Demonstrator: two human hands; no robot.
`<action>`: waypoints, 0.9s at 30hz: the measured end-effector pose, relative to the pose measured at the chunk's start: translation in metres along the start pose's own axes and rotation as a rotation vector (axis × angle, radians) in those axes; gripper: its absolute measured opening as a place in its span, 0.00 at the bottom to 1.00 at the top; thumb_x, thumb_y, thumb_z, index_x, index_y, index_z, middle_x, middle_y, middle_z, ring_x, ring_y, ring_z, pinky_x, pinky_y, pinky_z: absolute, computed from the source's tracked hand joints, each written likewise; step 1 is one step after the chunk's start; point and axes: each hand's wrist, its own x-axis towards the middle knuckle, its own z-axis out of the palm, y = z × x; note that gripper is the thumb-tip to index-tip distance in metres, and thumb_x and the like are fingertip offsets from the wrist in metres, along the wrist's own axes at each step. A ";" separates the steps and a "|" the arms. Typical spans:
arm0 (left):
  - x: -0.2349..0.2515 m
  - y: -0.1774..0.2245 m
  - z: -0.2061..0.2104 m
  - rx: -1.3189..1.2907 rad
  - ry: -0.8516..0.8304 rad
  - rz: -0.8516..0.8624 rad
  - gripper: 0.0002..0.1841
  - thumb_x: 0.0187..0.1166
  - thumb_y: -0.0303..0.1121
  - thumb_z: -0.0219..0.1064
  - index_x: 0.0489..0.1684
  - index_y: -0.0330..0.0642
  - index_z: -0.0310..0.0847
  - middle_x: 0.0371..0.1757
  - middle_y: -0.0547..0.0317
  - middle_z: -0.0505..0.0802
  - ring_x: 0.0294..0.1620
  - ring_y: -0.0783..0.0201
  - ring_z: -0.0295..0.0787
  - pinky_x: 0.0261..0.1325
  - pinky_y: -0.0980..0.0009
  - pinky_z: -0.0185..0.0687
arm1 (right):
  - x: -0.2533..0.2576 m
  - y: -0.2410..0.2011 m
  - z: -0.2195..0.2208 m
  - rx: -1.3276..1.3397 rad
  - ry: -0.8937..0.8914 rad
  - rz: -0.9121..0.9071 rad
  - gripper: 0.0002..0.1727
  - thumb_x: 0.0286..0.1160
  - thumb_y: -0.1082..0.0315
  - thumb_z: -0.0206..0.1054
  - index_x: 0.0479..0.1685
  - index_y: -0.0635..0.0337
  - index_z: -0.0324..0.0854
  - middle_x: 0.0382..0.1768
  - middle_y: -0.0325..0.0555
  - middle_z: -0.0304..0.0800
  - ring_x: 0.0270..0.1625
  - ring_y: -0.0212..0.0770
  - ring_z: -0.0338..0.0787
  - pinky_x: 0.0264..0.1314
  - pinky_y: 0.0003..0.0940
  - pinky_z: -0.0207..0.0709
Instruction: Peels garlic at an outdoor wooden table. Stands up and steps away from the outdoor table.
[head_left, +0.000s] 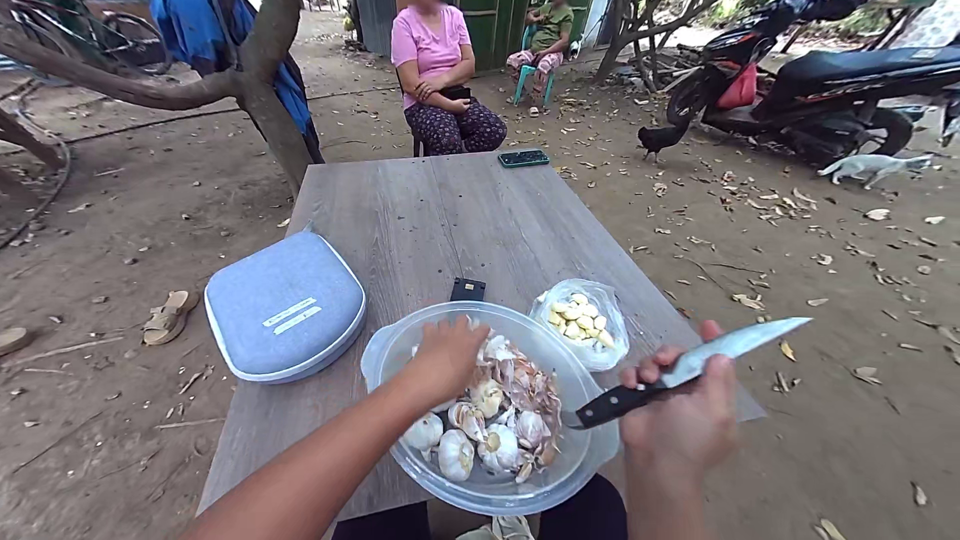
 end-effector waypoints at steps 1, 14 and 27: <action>0.000 0.009 0.004 0.036 -0.040 0.015 0.35 0.75 0.28 0.73 0.87 0.47 0.67 0.82 0.29 0.71 0.78 0.24 0.68 0.72 0.24 0.63 | 0.005 -0.009 -0.003 0.002 0.012 -0.020 0.27 0.96 0.57 0.25 0.76 0.54 0.64 0.22 0.29 0.80 0.13 0.26 0.78 0.13 0.20 0.75; 0.056 0.034 0.053 -0.007 -0.136 0.373 0.15 0.82 0.28 0.67 0.64 0.37 0.83 0.63 0.34 0.84 0.66 0.33 0.81 0.62 0.35 0.78 | 0.018 -0.043 -0.019 0.036 0.029 -0.109 0.29 0.96 0.55 0.20 0.73 0.51 0.66 0.20 0.28 0.80 0.13 0.26 0.77 0.11 0.19 0.72; 0.027 0.011 0.025 0.188 0.122 0.152 0.27 0.74 0.47 0.76 0.69 0.42 0.83 0.70 0.40 0.84 0.75 0.37 0.75 0.69 0.33 0.68 | 0.020 -0.049 -0.025 0.055 0.020 -0.107 0.30 0.96 0.55 0.20 0.74 0.50 0.67 0.22 0.29 0.80 0.14 0.26 0.77 0.13 0.18 0.72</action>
